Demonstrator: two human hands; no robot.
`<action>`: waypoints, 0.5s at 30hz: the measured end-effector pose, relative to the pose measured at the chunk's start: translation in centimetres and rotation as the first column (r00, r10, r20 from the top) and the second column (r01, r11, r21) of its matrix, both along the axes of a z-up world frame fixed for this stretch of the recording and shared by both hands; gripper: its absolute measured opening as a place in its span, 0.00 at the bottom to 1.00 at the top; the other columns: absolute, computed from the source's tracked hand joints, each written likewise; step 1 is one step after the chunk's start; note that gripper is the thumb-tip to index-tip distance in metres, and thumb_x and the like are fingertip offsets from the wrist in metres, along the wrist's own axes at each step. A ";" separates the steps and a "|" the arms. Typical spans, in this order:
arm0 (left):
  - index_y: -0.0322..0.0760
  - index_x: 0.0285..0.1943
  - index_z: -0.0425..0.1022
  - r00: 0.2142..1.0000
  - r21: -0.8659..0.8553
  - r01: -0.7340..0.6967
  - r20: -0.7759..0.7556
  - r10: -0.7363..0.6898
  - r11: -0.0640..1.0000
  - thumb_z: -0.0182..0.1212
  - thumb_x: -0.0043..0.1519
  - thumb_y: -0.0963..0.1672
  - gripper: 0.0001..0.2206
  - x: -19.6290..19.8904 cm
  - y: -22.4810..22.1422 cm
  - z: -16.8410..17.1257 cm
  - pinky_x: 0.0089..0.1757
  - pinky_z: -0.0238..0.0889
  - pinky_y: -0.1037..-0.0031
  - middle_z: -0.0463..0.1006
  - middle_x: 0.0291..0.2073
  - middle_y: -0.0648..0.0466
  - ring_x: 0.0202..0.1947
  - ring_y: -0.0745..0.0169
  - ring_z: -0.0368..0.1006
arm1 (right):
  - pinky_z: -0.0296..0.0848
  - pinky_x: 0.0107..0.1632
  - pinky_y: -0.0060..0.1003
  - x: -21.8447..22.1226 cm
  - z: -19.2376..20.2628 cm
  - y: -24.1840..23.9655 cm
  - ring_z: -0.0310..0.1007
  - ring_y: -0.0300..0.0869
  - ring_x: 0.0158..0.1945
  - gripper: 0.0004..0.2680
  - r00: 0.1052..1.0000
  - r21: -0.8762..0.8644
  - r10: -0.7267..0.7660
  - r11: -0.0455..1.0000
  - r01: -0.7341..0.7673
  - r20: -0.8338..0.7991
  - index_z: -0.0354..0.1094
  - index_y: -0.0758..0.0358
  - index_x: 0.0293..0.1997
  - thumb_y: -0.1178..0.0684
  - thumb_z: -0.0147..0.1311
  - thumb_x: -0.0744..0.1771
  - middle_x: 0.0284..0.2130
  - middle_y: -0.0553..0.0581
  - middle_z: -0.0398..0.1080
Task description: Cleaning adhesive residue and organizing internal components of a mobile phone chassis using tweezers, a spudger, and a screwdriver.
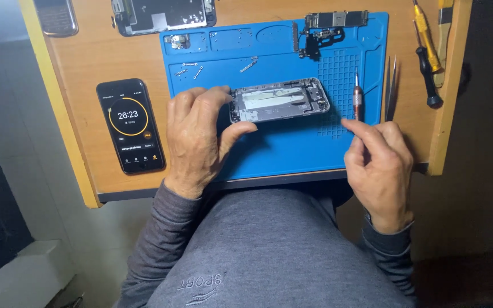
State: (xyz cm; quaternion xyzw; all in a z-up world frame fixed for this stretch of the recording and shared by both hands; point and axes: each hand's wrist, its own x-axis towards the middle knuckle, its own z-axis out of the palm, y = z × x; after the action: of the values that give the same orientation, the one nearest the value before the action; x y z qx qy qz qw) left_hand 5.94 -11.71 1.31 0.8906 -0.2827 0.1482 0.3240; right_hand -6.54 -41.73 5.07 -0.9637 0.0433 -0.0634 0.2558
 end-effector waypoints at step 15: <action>0.35 0.58 0.79 0.999 0.029 0.011 0.040 -0.012 1.000 0.52 0.78 0.59 0.26 0.2 0.0 0.4 0.50 0.65 0.56 0.84 0.56 0.51 0.50 0.45 0.75 | 0.67 0.50 0.50 -0.7 -1.1 -0.1 0.69 0.54 0.43 0.05 0.898 0.219 -0.082 0.976 -0.016 0.432 0.74 0.79 0.51 0.63 0.59 0.75 0.40 0.66 0.70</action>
State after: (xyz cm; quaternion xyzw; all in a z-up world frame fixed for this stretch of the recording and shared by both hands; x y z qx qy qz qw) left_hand 6.18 -11.69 1.71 0.8902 -0.2965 0.1602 0.3064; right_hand -7.21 -41.84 3.98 -0.8901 0.0078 -0.2779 0.3613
